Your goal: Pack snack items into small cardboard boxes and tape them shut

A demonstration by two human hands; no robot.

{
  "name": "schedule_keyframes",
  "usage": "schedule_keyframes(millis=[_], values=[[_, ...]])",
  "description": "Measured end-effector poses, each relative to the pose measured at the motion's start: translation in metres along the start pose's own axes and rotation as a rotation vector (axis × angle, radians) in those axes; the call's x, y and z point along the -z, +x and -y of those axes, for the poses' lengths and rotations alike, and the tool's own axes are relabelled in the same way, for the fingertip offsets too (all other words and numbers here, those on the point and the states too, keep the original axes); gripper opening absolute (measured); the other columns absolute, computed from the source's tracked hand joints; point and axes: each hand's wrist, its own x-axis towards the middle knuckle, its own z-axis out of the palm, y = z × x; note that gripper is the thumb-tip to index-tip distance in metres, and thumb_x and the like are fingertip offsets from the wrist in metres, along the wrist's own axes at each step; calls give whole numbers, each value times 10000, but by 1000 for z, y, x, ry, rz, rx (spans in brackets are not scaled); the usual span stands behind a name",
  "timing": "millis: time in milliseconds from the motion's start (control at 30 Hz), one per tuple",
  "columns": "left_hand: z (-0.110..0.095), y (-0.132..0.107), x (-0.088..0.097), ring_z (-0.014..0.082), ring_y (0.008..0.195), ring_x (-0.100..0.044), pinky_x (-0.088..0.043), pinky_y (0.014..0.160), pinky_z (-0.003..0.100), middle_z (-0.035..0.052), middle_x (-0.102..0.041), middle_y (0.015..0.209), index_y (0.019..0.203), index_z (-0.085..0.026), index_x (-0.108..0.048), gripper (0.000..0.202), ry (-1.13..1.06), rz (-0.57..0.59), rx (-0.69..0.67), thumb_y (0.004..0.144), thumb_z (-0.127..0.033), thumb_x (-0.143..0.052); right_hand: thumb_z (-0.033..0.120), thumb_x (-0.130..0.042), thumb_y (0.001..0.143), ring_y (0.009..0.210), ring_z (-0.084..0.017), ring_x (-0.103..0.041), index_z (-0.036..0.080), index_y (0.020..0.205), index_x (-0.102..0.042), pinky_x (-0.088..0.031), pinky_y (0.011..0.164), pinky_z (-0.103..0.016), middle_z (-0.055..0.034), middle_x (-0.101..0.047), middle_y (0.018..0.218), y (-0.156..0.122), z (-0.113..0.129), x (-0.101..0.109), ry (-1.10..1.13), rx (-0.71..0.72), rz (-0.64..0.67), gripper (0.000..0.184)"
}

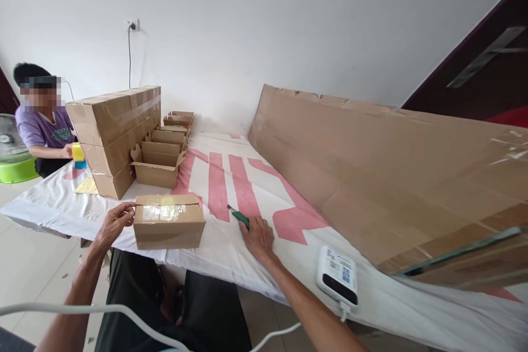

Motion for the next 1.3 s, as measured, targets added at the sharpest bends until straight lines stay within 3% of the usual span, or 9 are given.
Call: schedule_keyframes(millis=[333,433,533,700,833,967,1067,1167,1300], values=[[-10,10,-8,145,623,-578,-456,614,265,-10,-667,660,844,-178,-755,466,-21,31,-34,636,-566,-909,312,-525,1086,1074,-300,-608,190,1012,-668,-381,832,-372,-134,-701,1093,1,-1,0,3,5,10,202],[-14,9,-10,133,625,-581,-444,611,251,-12,-678,683,802,-175,-737,434,-23,25,-37,613,-511,-937,319,-525,1086,1094,-304,-612,187,1019,-676,-390,835,-373,-137,-703,1110,2,-1,-2,7,2,11,211],[-18,8,-13,169,659,-647,-492,649,282,18,-733,721,846,-170,-753,479,-48,44,-5,597,-526,-954,321,-526,1084,1097,-303,-616,193,1026,-685,-402,841,-377,-130,-703,1102,3,-1,-3,17,5,5,212],[-16,8,-16,269,812,-754,-551,748,353,88,-819,825,1047,-161,-758,713,-100,75,43,594,-681,-941,324,-537,1077,1104,-297,-623,198,1045,-697,-414,861,-383,-116,-702,1097,4,-1,-4,18,-6,7,206],[-14,11,-19,294,887,-778,-556,771,357,116,-846,919,1062,-167,-751,796,-112,95,48,569,-764,-934,342,-557,1070,1109,-296,-617,217,1029,-701,-405,858,-378,-105,-694,1077,5,0,-3,30,-8,4,195],[-18,16,-27,340,989,-789,-579,799,376,150,-852,1034,1015,-170,-762,741,-129,152,40,548,-701,-984,339,-555,1059,1084,-291,-608,213,1016,-693,-401,852,-376,-106,-686,1060,5,1,-3,63,-11,-3,192],[-21,17,-34,369,1082,-777,-599,869,409,179,-835,1166,960,-164,-777,685,-164,168,5,553,-668,-1002,350,-541,1047,1065,-282,-606,218,995,-677,-410,856,-376,-99,-686,1043,5,-1,-2,130,-13,-16,196],[-18,16,-36,377,1091,-776,-604,905,440,188,-836,1162,1020,-159,-796,699,-183,185,-9,609,-697,-973,400,-508,1033,1022,-278,-624,229,959,-646,-434,842,-376,-89,-686,994,4,-3,2,277,-33,-35,231],[-11,15,-33,378,1107,-775,-605,930,448,182,-839,1138,1102,-155,-792,760,-199,212,-11,622,-719,-963,596,-454,1009,885,-270,-656,252,986,-618,-466,780,-377,-60,-706,924,6,11,19,593,-157,-25,382]])
